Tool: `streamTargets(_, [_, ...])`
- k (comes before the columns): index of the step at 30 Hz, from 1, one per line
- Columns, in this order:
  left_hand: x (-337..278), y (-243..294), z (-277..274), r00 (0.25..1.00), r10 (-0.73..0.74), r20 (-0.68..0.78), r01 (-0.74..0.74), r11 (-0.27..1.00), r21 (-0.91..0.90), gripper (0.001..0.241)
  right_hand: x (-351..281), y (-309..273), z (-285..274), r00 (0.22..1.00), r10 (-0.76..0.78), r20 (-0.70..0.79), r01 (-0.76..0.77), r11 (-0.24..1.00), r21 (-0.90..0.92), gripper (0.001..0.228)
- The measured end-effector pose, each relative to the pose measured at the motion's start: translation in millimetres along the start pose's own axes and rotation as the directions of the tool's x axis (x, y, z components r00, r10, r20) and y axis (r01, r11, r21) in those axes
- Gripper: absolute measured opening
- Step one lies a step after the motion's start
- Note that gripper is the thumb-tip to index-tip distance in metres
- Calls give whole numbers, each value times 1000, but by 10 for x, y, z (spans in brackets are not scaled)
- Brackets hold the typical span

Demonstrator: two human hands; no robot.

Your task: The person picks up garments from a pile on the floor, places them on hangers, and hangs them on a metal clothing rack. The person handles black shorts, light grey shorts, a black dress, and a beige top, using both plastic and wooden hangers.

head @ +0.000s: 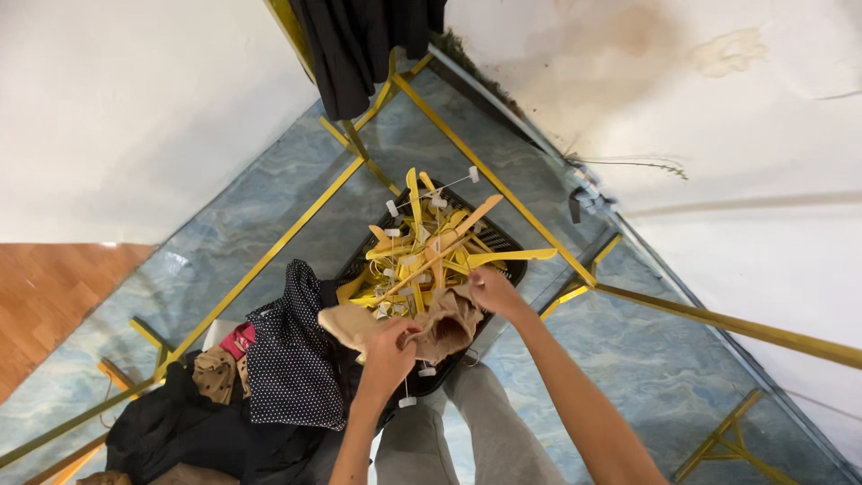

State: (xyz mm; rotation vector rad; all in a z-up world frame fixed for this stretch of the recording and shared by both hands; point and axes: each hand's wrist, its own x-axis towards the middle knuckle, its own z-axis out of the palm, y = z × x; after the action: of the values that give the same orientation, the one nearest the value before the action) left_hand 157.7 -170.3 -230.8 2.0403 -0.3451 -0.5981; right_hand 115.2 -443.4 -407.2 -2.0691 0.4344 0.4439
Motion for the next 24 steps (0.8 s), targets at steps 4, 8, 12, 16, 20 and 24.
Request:
streamTargets(4, [87, -42, 117, 999, 17, -35, -19, 999, -46, 21, 638, -21, 75, 999, -5, -39, -9, 940, -342, 66])
streamTargets(8, [42, -128, 240, 997, 12, -75, -18, 996, -86, 20, 906, 147, 218, 993, -33, 110, 78, 896, -437, 75])
streamTargets(12, [-94, -186, 355, 956, -289, 45, 293, 946, -138, 16, 859, 415, 366, 956, 114, 272, 81, 786, -613, 22])
streamTargets(16, [-264, -247, 427, 960, -271, 68, 277, 954, -116, 17, 526, 369, 305, 990, -45, 134, 100, 894, -437, 14])
streamTargets(20, [-471, -259, 412, 972, -231, 41, 235, 966, -110, 24, 137, -90, -25, 987, -153, -48, 128, 932, -338, 21])
streamTargets(24, [-670, -188, 233, 995, -74, -65, 74, 997, 4, 26, -319, -645, -446, 946, -281, -162, 232, 936, -265, 15])
